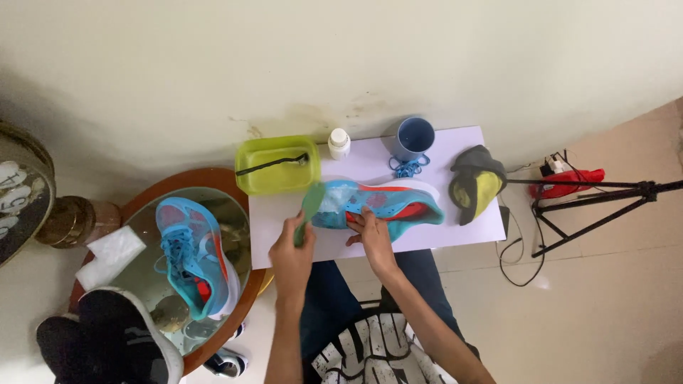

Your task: The person cleans a blue and orange sneaker using a green brush and a yellow cloth. They scrub the shoe's surface and then wipe it with the cloth.

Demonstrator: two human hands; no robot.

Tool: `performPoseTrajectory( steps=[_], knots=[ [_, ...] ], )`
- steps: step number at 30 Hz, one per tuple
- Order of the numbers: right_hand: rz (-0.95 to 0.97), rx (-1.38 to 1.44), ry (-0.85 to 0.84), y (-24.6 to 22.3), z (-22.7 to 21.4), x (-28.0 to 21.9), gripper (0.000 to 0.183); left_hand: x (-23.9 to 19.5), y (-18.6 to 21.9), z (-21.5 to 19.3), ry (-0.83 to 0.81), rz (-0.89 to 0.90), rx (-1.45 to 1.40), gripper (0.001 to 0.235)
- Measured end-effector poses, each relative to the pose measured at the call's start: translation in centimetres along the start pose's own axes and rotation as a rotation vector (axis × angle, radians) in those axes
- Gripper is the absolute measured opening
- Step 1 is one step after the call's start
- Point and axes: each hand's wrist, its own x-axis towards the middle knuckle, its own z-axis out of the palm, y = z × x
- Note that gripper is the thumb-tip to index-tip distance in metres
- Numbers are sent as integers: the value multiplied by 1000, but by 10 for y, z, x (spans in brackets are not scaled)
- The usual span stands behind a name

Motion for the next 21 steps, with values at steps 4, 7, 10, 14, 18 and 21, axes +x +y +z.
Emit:
performPoseTrajectory(
  steps=[4,7,10,14,18,21],
  knots=[
    [-19,-5,-2,2,0,-4,66,-5,13,19,-56,36,-85,12],
    [-27,-7,-8,3,-1,-2,67,-15,3,6,-89,13,1,20],
    [23,-104,22,14,-3,4,67,-16,1,-7,-110,169,-21,13],
    [66,-95,61,0,4,1,67,-7,-1,30,-4,103,-21,12],
    [89,-71,7,-8,3,-10,74,-27,2,31,-90,86,-90,17],
    [206,38,57,-6,3,0,72,-41,-22,14,-147,103,-39,17]
  ],
)
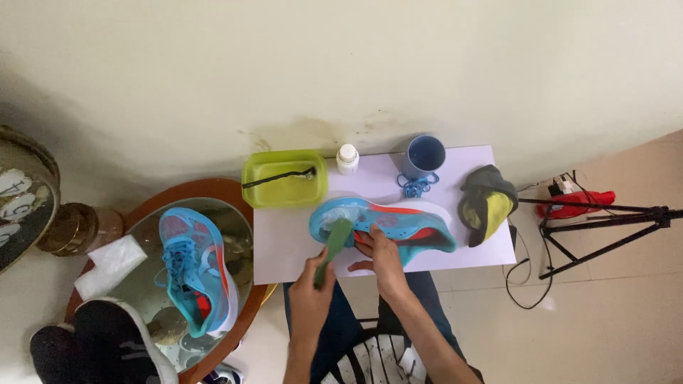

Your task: The person cleans a blue and orange sneaker using a green brush and a yellow cloth. They scrub the shoe's surface and then wipe it with the cloth.

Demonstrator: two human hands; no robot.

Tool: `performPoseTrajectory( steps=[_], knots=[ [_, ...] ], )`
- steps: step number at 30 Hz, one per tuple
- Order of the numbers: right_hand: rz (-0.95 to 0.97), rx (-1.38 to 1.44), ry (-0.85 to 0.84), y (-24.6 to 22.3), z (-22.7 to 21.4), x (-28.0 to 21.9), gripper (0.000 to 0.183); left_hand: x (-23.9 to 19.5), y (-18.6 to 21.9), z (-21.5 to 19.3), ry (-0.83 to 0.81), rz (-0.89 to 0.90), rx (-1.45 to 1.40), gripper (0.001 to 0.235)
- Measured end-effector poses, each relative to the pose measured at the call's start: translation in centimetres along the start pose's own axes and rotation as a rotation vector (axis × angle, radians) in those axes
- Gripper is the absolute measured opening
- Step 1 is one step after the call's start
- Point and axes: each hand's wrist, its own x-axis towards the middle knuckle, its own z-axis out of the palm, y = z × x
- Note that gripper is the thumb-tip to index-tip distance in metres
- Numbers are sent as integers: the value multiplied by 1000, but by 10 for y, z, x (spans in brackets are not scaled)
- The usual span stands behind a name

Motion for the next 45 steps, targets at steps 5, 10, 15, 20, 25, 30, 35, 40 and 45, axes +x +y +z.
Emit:
performPoseTrajectory(
  steps=[5,10,15,20,25,30,35,40,45],
  knots=[
    [4,-96,-95,-9,-3,-3,88,24,-5,1,174,-53,47,18],
    [48,-68,-88,-27,2,-1,83,20,0,9,169,-6,0,11],
    [-18,-60,-100,-24,-1,12,77,17,-2,-4,174,-13,94,16],
    [-50,-115,-77,-3,-8,28,78,21,-4,33,210,-33,-45,19],
    [-19,-6,13,-9,-2,34,66,5,4,24,119,-7,-57,19],
    [-57,-58,-39,-6,-5,39,74,24,-1,19,211,-51,1,16],
    [-66,-63,-18,-20,1,28,64,12,1,40,176,-121,-54,15],
    [-44,-33,-9,-8,-4,38,69,-1,-27,28,156,-125,50,21],
    [-70,-54,7,-6,-1,40,69,24,-21,48,195,-23,-106,16]
  ],
)
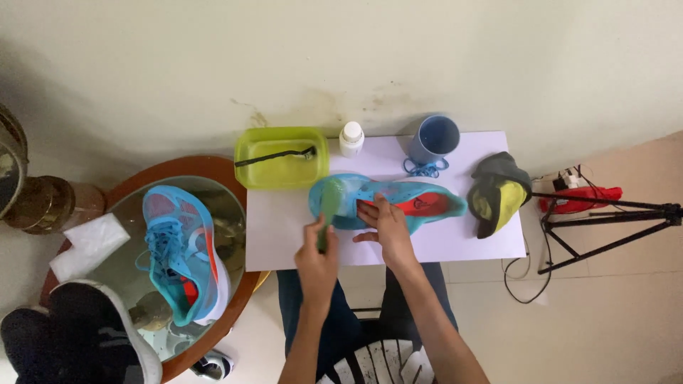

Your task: The person cleans a blue and orange sneaker using a green brush and a yellow cloth. They scrub the shoe's surface and then wipe it with the cloth.

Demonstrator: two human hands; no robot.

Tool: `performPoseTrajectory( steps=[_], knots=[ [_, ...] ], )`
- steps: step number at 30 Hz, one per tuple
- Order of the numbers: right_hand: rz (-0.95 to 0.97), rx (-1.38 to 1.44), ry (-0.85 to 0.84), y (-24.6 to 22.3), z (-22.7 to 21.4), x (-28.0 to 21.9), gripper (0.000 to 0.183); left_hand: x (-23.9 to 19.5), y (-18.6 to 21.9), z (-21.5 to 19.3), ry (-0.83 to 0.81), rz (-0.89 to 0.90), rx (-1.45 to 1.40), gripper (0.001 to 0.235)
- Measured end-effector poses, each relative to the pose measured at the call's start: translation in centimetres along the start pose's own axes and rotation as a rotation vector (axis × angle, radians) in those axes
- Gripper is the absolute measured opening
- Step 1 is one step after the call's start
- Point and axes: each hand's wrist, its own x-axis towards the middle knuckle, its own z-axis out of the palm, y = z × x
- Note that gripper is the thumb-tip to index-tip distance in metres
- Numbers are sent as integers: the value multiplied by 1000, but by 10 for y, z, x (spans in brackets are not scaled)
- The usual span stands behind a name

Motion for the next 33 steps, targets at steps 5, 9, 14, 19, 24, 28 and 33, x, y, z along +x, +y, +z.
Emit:
performPoseTrajectory(
  steps=[5,9,14,19,24,28,33],
  knots=[
    [4,2,-8,-8,3,0,66,-17,-10,-21,-21,28,119,19],
    [-8,-26,11,-4,3,-9,72,0,0,-21,62,24,51,13],
    [-9,-49,33,-7,-5,-22,69,-20,1,-13,-33,12,24,20],
    [15,-90,40,-10,-8,-51,74,-27,-1,-37,-39,-4,117,15],
    [111,81,-22,-1,-19,-52,87,-10,21,-23,33,88,-25,15],
    [153,115,-129,-6,-38,-58,91,-10,33,-31,-28,99,22,16],
    [56,89,-305,-22,-33,-42,82,-2,50,-36,-74,-155,-43,6]
  ],
)
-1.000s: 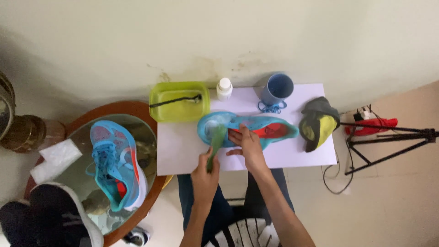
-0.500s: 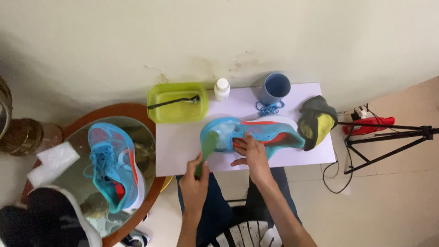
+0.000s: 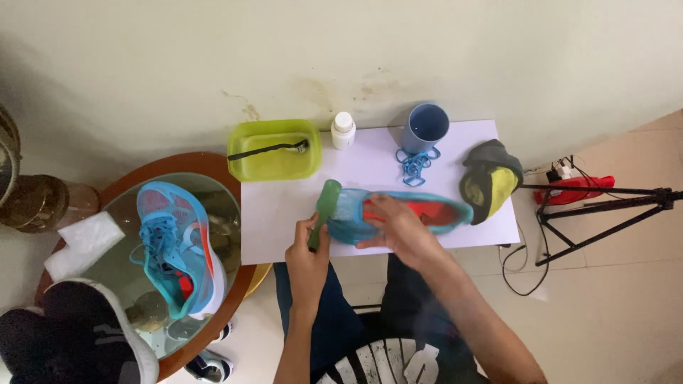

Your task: The person cleans a blue and orange sneaker using a green brush and a yellow cloth. They scrub the shoe's surface and then wipe it with the cloth.

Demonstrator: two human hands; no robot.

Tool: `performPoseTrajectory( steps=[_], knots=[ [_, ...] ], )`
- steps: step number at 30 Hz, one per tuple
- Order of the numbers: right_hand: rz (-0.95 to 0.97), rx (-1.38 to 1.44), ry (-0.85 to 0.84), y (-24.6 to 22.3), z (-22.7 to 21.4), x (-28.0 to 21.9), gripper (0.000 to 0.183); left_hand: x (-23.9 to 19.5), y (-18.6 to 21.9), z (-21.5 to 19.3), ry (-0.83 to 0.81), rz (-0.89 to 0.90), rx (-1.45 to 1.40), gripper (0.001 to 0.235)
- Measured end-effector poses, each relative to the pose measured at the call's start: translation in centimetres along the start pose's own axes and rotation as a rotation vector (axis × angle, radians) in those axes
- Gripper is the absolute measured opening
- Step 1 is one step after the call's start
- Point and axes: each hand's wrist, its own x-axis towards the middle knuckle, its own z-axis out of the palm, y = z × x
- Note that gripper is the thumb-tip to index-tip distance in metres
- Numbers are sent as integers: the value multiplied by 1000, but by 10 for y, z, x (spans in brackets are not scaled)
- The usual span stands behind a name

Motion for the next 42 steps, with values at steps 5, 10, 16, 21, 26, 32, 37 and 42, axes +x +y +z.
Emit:
performPoseTrajectory(
  steps=[5,10,16,21,26,32,37,42],
  knots=[
    [-491,-948,-87,8,-31,-7,53,-11,-10,5,10,-25,28,11],
    [-1101,-1974,381,-8,-28,-13,17,-16,-24,17,36,-28,4,14],
    [-358,-1779,40,-3,-36,37,22,-8,-23,37,-3,38,29,17],
    [-363,-1335,-192,-9,-41,35,31,-35,-37,20,-34,65,133,18],
    [-433,-1087,-227,9,-45,40,32,-12,-35,20,18,67,213,21],
    [-479,-973,-201,9,-43,42,18,-21,-38,36,-13,73,114,16],
    [-462,-985,-210,15,-45,45,21,-7,-44,24,31,83,179,16],
    [-473,-884,-227,14,-42,43,15,1,-38,46,6,146,50,20]
  ],
)
